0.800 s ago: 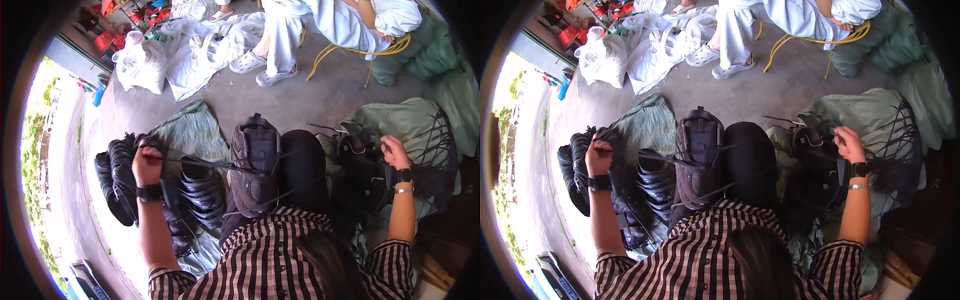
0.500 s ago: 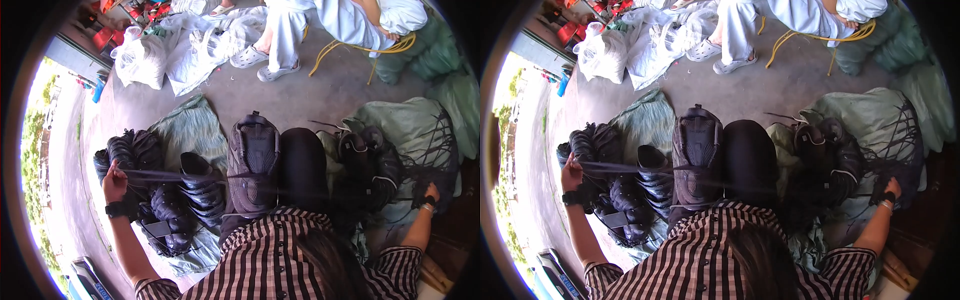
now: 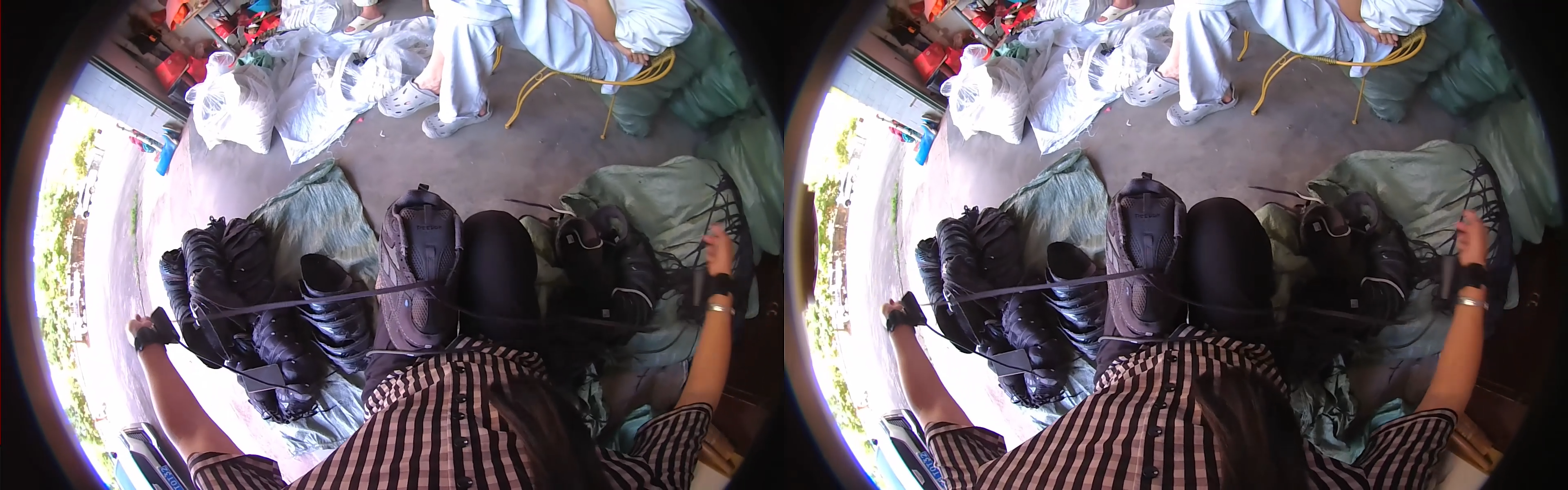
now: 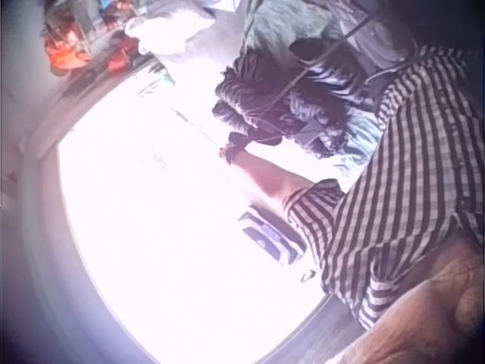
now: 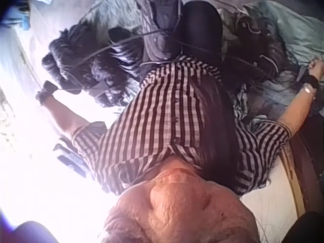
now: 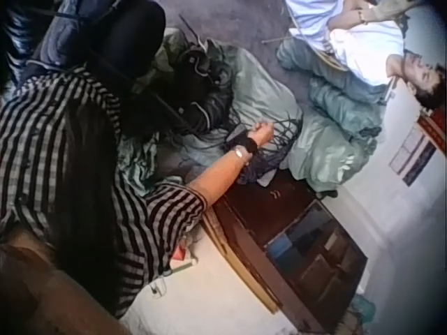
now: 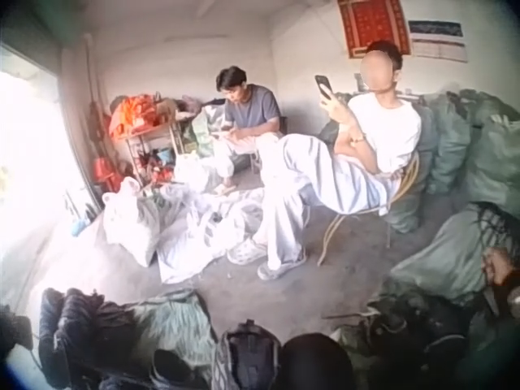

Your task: The recorder is lacing a pair of black shoes while sitting in a workshop.

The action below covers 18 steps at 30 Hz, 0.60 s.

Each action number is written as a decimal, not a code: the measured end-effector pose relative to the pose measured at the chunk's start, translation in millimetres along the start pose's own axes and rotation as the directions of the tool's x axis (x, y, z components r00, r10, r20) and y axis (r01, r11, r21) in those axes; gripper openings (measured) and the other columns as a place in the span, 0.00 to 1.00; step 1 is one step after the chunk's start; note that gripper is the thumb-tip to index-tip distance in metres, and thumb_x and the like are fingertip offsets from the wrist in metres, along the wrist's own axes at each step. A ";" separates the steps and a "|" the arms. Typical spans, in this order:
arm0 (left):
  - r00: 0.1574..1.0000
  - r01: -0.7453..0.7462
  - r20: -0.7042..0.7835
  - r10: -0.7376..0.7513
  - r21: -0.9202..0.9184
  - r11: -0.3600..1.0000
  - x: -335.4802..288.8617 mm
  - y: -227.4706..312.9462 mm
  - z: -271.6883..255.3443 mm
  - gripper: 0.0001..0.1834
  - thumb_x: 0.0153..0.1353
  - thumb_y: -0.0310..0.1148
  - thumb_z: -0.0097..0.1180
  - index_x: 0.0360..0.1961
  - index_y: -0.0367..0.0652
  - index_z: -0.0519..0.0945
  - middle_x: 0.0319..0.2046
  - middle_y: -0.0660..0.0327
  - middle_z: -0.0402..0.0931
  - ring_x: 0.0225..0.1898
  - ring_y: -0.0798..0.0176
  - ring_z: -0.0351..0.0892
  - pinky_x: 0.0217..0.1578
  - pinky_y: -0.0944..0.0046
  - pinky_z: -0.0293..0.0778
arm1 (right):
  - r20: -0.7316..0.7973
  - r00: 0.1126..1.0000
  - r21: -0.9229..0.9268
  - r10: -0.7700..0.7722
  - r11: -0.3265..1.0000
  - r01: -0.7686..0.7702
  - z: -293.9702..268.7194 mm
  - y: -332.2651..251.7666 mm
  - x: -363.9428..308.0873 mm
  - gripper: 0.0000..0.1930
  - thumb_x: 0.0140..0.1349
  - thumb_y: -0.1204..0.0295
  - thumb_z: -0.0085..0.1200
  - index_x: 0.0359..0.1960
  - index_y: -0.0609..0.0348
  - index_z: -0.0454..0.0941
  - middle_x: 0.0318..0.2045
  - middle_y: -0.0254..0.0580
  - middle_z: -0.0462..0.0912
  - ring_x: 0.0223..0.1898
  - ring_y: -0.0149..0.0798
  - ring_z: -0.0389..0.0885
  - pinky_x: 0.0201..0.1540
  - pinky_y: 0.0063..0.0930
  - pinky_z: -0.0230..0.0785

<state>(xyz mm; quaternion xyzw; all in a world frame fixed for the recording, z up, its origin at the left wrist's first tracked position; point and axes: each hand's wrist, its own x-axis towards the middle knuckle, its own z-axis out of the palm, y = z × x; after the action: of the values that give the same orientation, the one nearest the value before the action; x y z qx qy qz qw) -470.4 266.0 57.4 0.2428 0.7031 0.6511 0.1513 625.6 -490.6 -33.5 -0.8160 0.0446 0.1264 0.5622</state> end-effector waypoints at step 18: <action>-0.143 -0.007 0.988 -0.056 0.055 0.998 -567.5 -26.5 4.7 0.10 0.70 0.36 0.45 0.37 0.39 0.72 0.24 0.67 0.71 0.27 0.73 0.69 0.30 0.71 0.68 | 0.768 0.015 0.191 -0.640 0.252 0.949 337.7 -64.3 -355.2 0.14 0.52 0.81 0.56 0.43 0.62 0.74 0.41 0.43 0.76 0.45 0.45 0.75 0.47 0.34 0.69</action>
<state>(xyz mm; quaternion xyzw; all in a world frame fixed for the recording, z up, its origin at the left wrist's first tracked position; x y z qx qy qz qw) 2.8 -36.5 -28.0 0.6410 0.3638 0.2250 0.6373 244.2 -178.2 2.4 -0.6446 -0.6897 0.0922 0.3169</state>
